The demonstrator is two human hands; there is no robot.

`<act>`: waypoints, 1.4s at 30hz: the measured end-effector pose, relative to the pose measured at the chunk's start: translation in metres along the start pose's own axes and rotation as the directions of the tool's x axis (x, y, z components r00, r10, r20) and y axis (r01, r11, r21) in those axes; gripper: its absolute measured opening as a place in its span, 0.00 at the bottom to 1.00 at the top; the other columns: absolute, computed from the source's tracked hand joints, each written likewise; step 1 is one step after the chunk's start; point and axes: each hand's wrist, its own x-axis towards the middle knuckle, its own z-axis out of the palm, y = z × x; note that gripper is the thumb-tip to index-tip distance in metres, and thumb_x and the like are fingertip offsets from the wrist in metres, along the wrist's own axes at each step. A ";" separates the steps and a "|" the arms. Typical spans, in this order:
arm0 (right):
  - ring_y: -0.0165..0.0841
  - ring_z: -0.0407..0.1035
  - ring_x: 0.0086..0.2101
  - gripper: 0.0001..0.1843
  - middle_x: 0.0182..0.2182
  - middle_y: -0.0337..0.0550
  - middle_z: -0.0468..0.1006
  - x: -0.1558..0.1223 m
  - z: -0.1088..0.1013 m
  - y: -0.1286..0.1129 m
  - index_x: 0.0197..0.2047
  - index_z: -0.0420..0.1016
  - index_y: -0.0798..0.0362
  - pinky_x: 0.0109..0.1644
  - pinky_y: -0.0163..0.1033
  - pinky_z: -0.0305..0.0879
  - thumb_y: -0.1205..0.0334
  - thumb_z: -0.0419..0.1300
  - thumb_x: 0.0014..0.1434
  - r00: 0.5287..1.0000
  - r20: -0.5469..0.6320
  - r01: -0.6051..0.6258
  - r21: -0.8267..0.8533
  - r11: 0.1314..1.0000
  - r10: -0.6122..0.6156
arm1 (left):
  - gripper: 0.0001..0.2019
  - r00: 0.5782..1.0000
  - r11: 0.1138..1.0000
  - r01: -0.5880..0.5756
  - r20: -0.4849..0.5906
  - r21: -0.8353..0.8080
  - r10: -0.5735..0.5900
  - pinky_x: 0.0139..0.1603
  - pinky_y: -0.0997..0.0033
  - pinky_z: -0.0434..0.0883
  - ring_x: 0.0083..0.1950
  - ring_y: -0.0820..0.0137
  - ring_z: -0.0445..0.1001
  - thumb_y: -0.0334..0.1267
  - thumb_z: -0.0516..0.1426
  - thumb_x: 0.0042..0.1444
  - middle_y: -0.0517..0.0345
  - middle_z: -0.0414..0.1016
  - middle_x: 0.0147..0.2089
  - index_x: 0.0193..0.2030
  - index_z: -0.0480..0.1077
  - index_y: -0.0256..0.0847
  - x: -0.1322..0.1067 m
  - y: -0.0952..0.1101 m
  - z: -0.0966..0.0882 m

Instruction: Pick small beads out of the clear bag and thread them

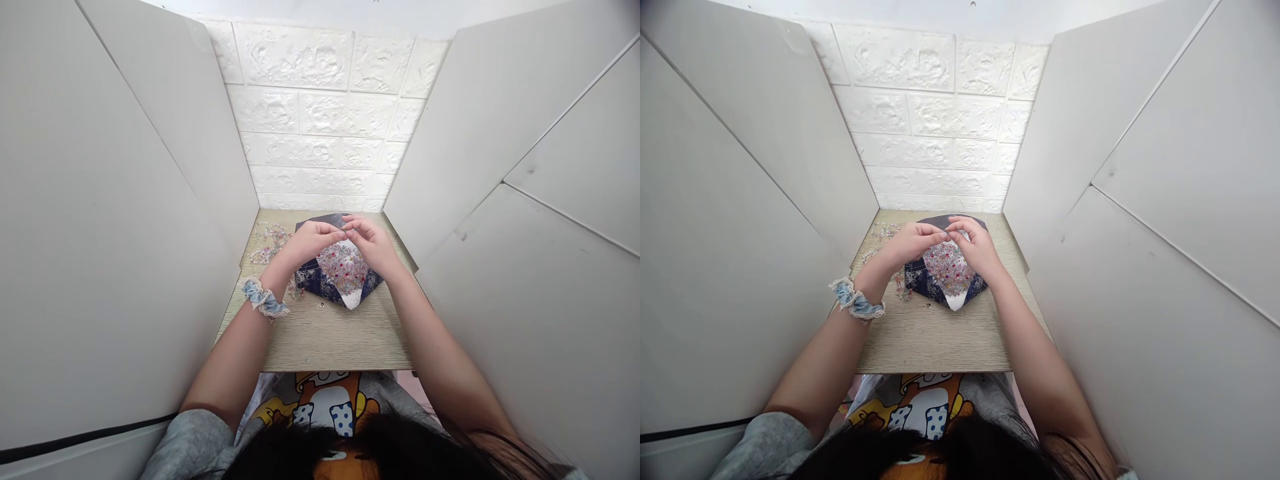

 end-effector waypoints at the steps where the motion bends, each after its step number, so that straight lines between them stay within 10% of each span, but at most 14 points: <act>1: 0.32 0.62 0.47 0.06 0.45 0.43 0.69 0.000 0.000 0.000 0.32 0.70 0.52 0.53 0.42 0.55 0.61 0.55 0.51 1.000 0.001 -0.003 0.021 1.000 0.003 | 0.16 1.000 1.000 -0.005 -0.001 0.005 0.005 0.21 0.77 0.47 0.18 0.81 0.46 0.48 0.55 0.44 0.68 0.50 0.15 0.30 0.71 0.34 0.000 -0.001 0.000; 42: 0.33 0.64 0.44 0.06 0.40 0.43 0.70 -0.002 0.002 -0.003 0.30 0.71 0.52 0.50 0.43 0.60 0.59 0.57 0.49 1.000 0.018 0.001 0.036 0.999 -0.001 | 0.19 0.999 0.997 -0.028 -0.036 0.079 0.030 0.21 0.76 0.43 0.19 0.81 0.43 0.51 0.53 0.45 0.68 0.45 0.16 0.25 0.69 0.33 0.002 -0.005 -0.001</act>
